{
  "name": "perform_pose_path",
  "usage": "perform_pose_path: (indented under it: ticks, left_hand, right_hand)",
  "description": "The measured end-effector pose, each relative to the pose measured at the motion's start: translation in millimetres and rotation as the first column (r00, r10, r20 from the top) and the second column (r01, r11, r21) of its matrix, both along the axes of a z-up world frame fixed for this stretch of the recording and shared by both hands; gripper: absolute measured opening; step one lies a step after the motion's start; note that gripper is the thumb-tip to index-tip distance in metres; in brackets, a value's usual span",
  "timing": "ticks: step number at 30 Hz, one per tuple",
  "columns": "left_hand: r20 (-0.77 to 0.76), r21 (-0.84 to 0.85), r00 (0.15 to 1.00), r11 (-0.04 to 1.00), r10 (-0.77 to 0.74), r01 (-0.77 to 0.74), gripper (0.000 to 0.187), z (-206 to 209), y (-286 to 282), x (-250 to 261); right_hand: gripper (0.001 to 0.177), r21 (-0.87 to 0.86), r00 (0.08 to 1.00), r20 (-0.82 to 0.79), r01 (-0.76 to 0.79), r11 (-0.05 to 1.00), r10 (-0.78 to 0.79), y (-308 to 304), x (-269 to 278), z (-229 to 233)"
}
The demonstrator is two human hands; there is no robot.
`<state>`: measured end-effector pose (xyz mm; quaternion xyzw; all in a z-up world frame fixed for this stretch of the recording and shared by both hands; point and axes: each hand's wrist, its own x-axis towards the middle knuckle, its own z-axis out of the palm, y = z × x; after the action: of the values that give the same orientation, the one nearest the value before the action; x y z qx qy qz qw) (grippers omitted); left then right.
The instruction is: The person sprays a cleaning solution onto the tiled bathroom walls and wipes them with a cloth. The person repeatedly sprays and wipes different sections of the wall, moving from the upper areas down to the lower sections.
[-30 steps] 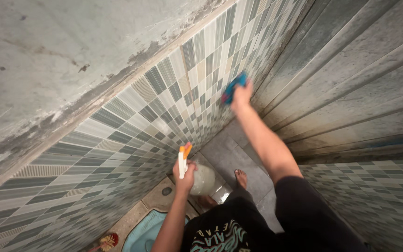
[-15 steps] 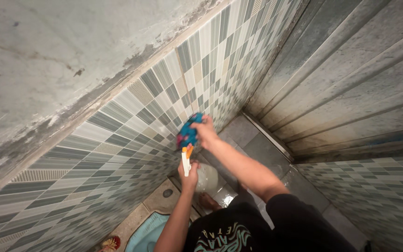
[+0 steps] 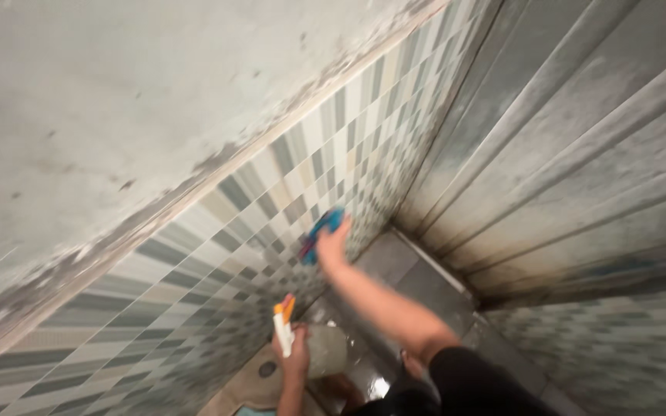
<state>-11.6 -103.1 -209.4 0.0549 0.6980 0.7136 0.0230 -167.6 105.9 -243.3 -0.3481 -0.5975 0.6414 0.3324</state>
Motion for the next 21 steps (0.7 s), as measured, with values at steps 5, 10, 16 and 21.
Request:
perform_pose_path:
  ticks: [5, 10, 16, 21]
  left_hand:
    - [0.044, 0.016, 0.996, 0.997, 0.071, -0.072, 0.065, 14, 22, 0]
    - [-0.006, 0.071, 0.995, 0.992, 0.102, -0.102, 0.067, 49, 47, 16]
    - [0.028, 0.04, 0.98, 0.979, 0.197, -0.198, 0.065, 70, 69, 49]
    - [0.055, 0.091, 0.955, 0.951, 0.292, -0.296, 0.065, 73, 80, 79]
  right_hand:
    - [0.065, -0.754, 0.914, 0.001, -0.266, 0.6, 0.406, -18, 17, 28]
    - [0.046, -0.437, 0.959, -0.256, -0.227, 0.87, 0.121, 104, -3, 25]
    - [0.059, -0.149, 0.986, -0.155, 0.036, 0.988, -0.059, 179, -26, 2]
    - [0.063, -0.147, 0.999, -0.002, -0.045, 0.988, 0.045, 51, -10, -12]
